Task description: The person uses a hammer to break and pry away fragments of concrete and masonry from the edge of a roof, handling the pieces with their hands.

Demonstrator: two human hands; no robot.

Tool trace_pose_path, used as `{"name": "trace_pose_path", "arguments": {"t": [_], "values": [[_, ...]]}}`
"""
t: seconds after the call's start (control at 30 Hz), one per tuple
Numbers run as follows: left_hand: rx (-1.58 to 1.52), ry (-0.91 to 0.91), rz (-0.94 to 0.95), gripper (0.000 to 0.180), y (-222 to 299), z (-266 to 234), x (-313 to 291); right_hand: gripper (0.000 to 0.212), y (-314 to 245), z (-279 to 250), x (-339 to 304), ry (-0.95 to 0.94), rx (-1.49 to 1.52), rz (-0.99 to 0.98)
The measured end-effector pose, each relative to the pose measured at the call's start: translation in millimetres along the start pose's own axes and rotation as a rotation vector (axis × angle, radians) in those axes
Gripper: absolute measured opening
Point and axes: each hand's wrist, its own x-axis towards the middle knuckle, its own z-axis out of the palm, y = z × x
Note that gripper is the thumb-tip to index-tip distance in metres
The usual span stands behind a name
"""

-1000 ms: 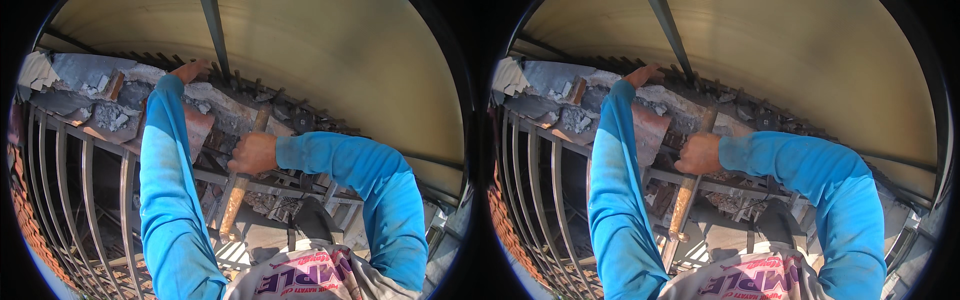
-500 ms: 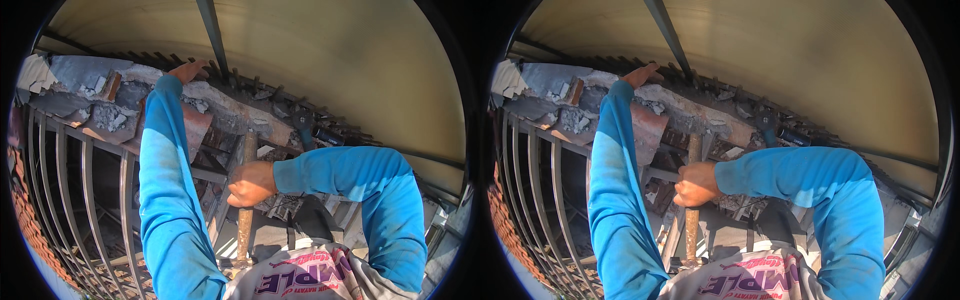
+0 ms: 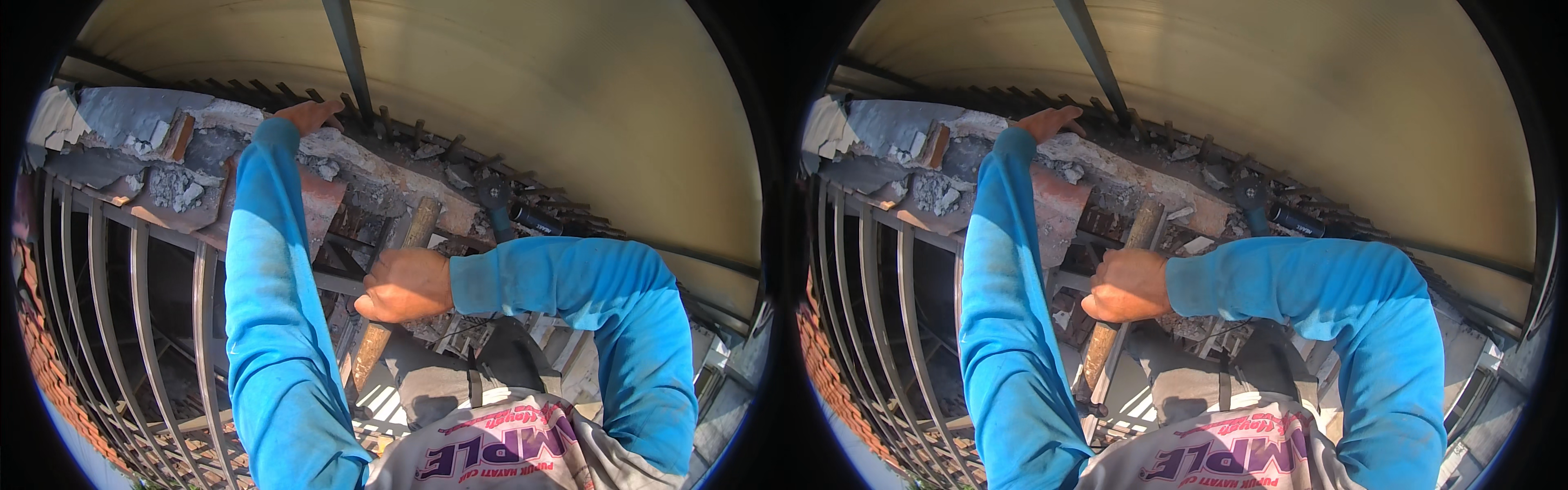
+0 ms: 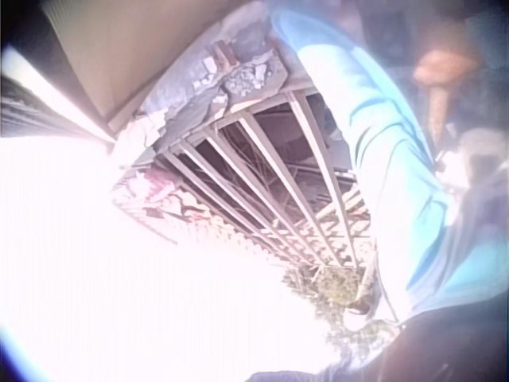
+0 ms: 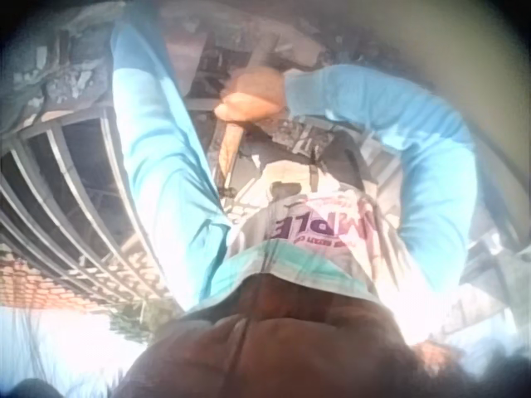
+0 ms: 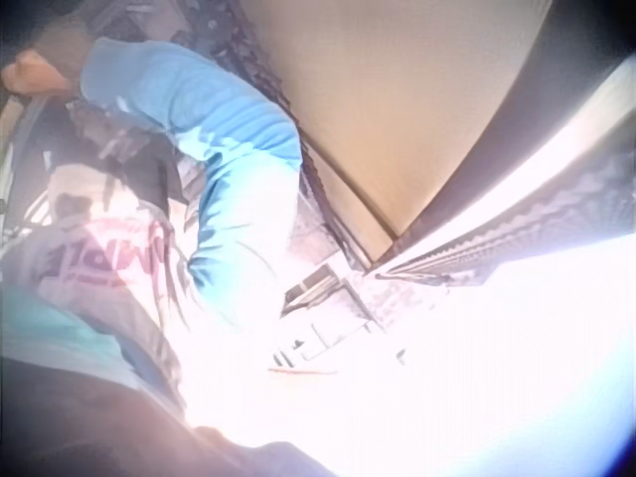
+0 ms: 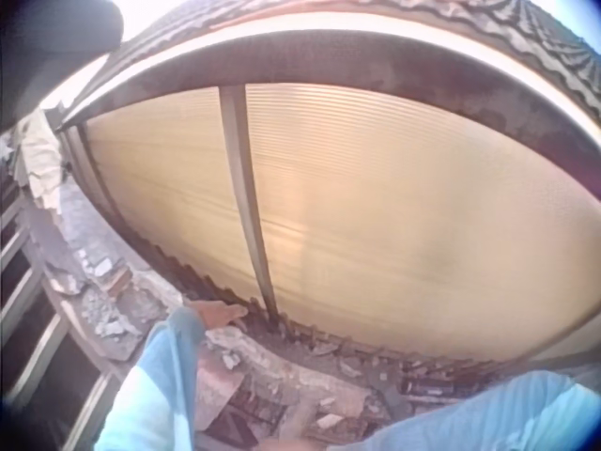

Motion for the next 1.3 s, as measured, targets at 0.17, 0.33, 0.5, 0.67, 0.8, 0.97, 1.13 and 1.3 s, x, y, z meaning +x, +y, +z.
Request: {"name": "trace_pose_path", "arguments": {"t": [0.17, 0.33, 0.5, 0.67, 0.8, 0.97, 1.13, 1.3], "values": [[0.14, 0.103, 0.19, 0.052, 0, 3, 11, 0.016, 151, -32, -57, -0.16, -0.108, 0.882], [0.808, -0.124, 0.282, 0.037, -6, 10, 10, 0.015, 90, -3, -56, -0.277, -0.126, 0.652], [0.64, 0.058, 0.056, 0.03, 8, 16, 10, 0.015, 26, 28, -92, -0.307, 0.083, 0.626], [0.435, 0.236, 0.025, 0.034, 17, 9, -20, 0.026, -16, 56, -152, -0.419, 0.248, 0.869], [0.364, 0.322, 0.026, 0.042, 27, 8, -23, 0.031, -43, 62, -201, -0.391, 0.294, 1.039], [0.36, 0.328, -0.059, 0.056, 19, 4, -3, 0.024, -29, 59, -196, -0.278, 0.225, 1.007], [0.285, 0.347, -0.003, 0.066, 10, 0, 4, 0.026, 10, 42, -118, -0.116, 0.209, 0.732], [0.566, 0.616, -0.107, 0.066, 30, 1, 10, 0.023, 25, 33, -82, -0.098, 0.148, 0.619]]}}
